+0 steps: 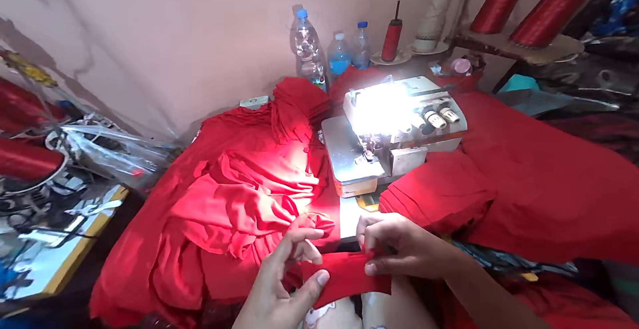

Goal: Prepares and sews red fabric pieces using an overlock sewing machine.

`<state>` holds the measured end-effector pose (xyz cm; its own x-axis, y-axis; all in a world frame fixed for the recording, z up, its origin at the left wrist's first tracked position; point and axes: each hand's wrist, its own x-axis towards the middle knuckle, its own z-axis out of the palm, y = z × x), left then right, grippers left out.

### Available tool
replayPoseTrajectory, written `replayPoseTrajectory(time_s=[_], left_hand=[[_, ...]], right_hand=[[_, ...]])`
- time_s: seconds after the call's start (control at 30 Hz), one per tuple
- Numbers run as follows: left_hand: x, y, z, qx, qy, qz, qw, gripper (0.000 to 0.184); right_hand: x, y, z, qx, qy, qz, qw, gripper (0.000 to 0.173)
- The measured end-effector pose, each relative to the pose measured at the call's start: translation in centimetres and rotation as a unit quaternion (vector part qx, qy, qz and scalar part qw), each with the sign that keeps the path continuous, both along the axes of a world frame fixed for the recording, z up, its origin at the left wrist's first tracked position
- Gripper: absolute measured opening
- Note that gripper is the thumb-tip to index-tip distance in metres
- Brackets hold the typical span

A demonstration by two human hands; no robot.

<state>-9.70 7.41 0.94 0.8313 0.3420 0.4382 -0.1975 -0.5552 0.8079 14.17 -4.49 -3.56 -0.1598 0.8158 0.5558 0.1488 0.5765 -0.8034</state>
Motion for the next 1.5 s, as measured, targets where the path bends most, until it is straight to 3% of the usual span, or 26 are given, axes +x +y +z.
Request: replayPoseTrajectory(time_s=[0.07, 0.13, 0.27, 0.37, 0.43, 0.57, 0.9, 1.3, 1.5], left_hand=[[-0.8, -0.7, -0.3, 0.044, 0.050, 0.077, 0.995, 0.036], [-1.5, -1.8, -1.0, 0.058, 0.095, 0.109, 0.988, 0.022], [-2.3, -1.9, -4.1, -0.045, 0.054, 0.139, 0.988, 0.017], [-0.4, 0.0, -5.6, 0.029, 0.060, 0.302, 0.951, 0.017], [0.8, 1.9, -6.5, 0.083, 0.103, 0.353, 0.926, 0.020], [1.1, 3.4, -6.9, 0.054, 0.211, 0.298, 0.929, 0.025], [0.3, 4.0, -7.9, 0.040, 0.155, 0.249, 0.955, 0.019], [0.0, 1.8, -5.9, -0.080, 0.082, 0.190, 0.975, 0.011], [0.2, 1.1, -4.8, -0.065, 0.084, 0.178, 0.978, 0.013]], right_hand=[[-0.4, 0.2, -0.1, 0.001, -0.001, -0.024, 1.000, 0.021], [-0.7, 0.3, -0.1, -0.029, -0.013, -0.022, 0.999, 0.018], [-0.9, 3.2, -0.6, -0.082, -0.078, -0.055, 0.992, 0.021], [-1.4, 7.3, -0.6, -0.110, -0.112, -0.118, 0.981, 0.023], [-1.5, 9.8, -0.8, -0.151, -0.138, -0.126, 0.971, 0.022], [-1.1, 11.5, -1.8, -0.215, -0.201, -0.045, 0.955, 0.027], [-0.2, 10.1, -1.9, -0.293, -0.053, 0.039, 0.954, 0.011], [-0.3, 6.6, -0.2, -0.164, -0.074, 0.022, 0.983, 0.018], [-0.2, 6.6, -1.9, -0.117, -0.102, 0.014, 0.988, 0.024]])
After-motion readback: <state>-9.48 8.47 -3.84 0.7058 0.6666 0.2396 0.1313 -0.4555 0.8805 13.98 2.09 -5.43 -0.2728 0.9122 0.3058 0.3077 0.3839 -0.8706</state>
